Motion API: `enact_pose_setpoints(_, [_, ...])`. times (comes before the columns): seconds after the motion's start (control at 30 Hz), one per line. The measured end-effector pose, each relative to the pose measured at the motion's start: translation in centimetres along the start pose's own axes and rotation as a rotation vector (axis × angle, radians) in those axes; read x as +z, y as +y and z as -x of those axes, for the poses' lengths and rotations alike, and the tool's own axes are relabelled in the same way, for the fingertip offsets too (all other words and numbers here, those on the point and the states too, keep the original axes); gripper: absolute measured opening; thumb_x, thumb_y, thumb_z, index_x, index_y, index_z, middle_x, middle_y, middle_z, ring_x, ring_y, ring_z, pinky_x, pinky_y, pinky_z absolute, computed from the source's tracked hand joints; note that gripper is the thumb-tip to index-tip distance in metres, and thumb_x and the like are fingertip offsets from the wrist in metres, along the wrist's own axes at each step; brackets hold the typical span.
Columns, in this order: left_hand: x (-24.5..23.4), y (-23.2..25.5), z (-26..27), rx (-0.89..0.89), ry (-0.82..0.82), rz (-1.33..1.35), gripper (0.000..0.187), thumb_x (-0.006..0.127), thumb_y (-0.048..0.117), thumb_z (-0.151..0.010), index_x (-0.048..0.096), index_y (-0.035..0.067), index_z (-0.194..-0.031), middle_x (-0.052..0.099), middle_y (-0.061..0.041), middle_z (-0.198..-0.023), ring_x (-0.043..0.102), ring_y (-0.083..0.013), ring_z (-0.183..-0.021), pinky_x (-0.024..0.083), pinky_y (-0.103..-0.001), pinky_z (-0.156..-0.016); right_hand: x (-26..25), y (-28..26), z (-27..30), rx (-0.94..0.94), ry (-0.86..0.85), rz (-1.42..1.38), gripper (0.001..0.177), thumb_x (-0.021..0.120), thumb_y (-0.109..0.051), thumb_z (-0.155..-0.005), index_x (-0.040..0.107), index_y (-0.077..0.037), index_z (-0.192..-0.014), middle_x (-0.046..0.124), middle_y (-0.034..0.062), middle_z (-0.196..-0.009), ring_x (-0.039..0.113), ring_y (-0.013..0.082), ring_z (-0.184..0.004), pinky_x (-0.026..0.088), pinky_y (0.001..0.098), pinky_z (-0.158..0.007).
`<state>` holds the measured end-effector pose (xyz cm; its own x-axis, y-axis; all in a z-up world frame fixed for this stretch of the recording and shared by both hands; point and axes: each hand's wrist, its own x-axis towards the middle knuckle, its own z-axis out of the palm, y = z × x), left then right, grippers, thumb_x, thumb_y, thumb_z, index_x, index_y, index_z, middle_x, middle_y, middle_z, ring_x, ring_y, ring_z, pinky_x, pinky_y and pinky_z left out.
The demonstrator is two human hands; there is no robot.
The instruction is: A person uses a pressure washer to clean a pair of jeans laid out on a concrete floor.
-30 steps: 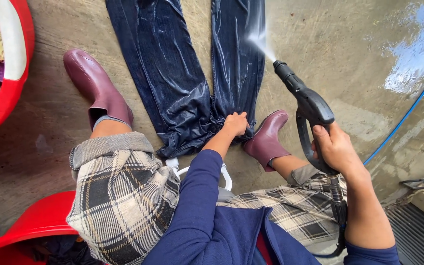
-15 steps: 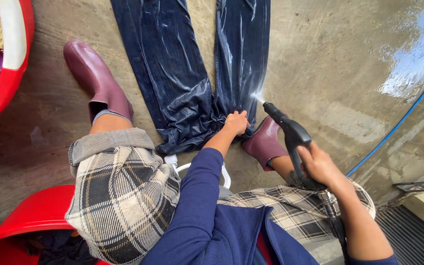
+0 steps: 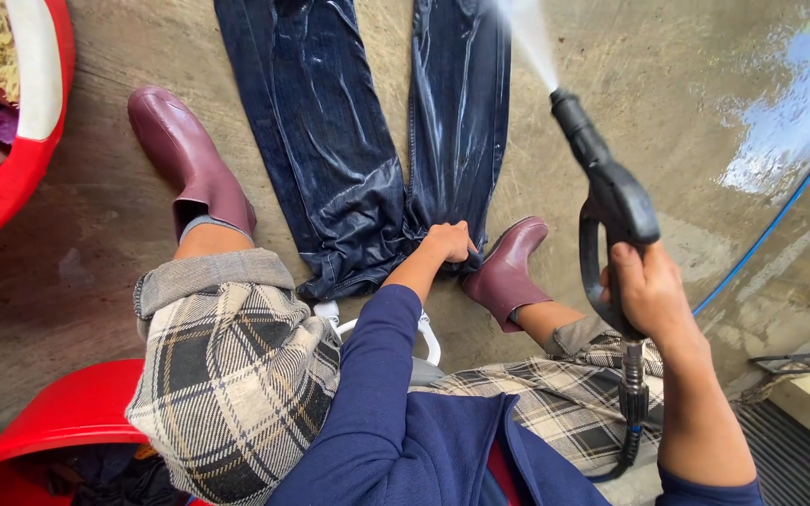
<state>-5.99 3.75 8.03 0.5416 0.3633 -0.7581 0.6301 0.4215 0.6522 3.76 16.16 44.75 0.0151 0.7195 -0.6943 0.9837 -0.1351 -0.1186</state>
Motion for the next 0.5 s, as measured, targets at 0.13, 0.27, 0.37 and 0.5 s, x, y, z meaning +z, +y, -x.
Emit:
enact_pose_setpoints(0.13, [-0.7,0.6,1.4,-0.004,-0.093,0.006,0.048,0.059,0.027,-0.089,0.052,0.014,-0.134,0.066,0.000,-0.137,0.063,-0.0310,-0.127,0.051,-0.040,-0.099,0.9,0.1,-0.2,0.140,-0.134,0.039,0.033,0.042,-0.039,-0.107,0.053,-0.009,-0.100,0.071,0.0098,-0.070,0.069,0.0259,-0.066,0.051,0.0419,-0.078])
enact_pose_setpoints(0.27, [-1.5,1.0,3.0,0.002,-0.210,-0.016,0.055,0.054,0.028,-0.089,0.059,0.026,-0.143,0.057,0.002,-0.146,0.060,-0.0313,-0.129,0.050,-0.041,-0.101,0.8,0.1,0.0,0.054,-0.072,0.022,0.037,0.041,-0.042,-0.108,0.054,-0.008,-0.102,0.071,0.0076,-0.069,0.070,0.0261,-0.068,0.050,0.0422,-0.078])
enact_pose_setpoints(0.37, [-2.3,1.4,4.3,-0.009,-0.236,0.017,0.053,0.055,0.024,-0.085,0.065,0.031,-0.137,0.064,-0.001,-0.141,0.064,-0.0316,-0.121,0.052,-0.039,-0.097,0.3,-0.6,0.8,0.028,-0.015,0.012,0.042,0.041,-0.043,-0.108,0.057,-0.006,-0.096,0.071,0.0082,-0.069,0.071,0.0285,-0.072,0.048,0.0437,-0.085])
enact_pose_setpoints(0.5, [-1.3,1.1,3.2,0.030,-0.230,-0.075,0.051,0.050,0.026,-0.089,0.068,0.038,-0.135,0.051,0.002,-0.148,0.061,-0.0337,-0.126,0.050,-0.044,-0.103,0.6,-1.5,0.3,0.120,-0.086,0.063,0.037,0.042,-0.040,-0.108,0.055,-0.006,-0.101,0.073,0.0101,-0.072,0.072,0.0295,-0.072,0.050,0.0446,-0.082])
